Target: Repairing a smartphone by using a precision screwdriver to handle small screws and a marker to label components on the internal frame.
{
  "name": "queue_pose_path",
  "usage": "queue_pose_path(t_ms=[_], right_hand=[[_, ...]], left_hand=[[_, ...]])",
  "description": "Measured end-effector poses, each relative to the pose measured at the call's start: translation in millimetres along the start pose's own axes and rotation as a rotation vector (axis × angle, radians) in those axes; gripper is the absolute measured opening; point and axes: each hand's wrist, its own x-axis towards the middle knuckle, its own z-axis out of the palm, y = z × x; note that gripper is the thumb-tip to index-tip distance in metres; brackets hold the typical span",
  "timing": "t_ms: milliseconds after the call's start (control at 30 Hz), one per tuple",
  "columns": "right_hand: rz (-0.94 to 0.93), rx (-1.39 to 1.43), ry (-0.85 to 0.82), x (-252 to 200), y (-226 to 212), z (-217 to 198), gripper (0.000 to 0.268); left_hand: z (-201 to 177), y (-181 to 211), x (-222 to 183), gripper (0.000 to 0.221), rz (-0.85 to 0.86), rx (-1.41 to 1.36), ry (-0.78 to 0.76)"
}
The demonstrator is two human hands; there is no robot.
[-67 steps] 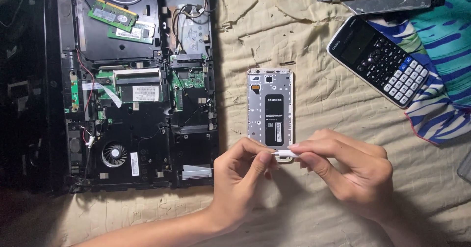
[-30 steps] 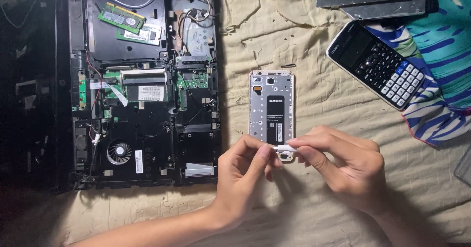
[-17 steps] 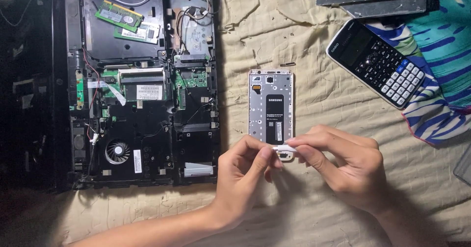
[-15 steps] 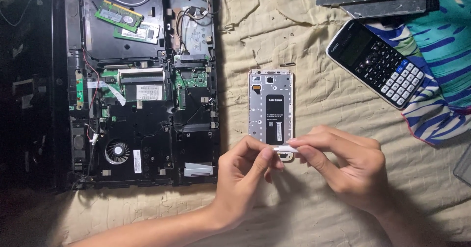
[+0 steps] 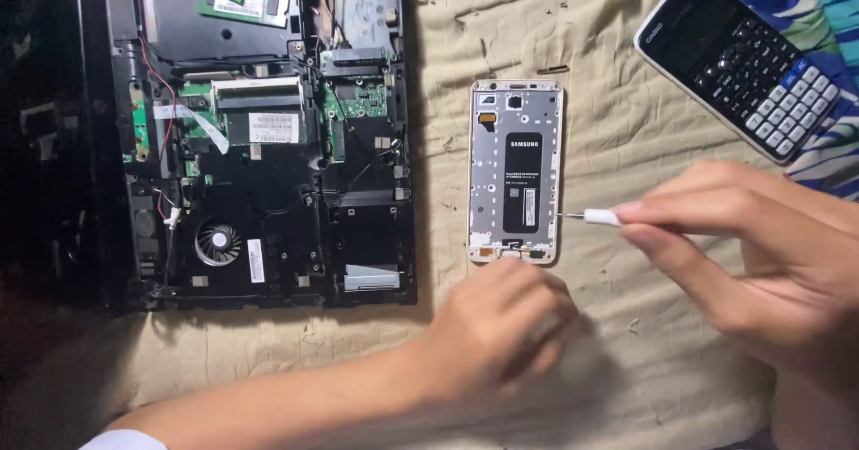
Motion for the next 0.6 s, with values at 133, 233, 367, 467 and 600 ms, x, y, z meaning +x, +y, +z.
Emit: queue_pose_path(t_ms=[133,233,367,467,600], right_hand=[[-0.146,-0.134,-0.165,28.1,-21.7,-1.9,0.006],[-0.257,-0.206,-0.3,37.5,-23.5,3.8,0.004],[-0.341,-0.186,-0.381,41.4,-18.9,17.8,0.01],[-0.395,-0.18,-0.486,43.1,-11.9,26.7,0.01],[-0.459,-0.274,-0.552,46.2,-6.9,37.9,0.009]], left_hand=[[0.8,4.3,-6.0,0.019,0.217,0.457,-0.168],[10.6,-7.7,-11.5,0.027,0.156,0.669,-0.166],[10.9,-6.6,-9.9,0.029,0.127,0.63,-0.152],[13.3,-12.8,-16.0,0.027,0.145,0.611,-0.154],[17.3,-17.8,-22.6,0.036,0.138,0.627,-0.229]])
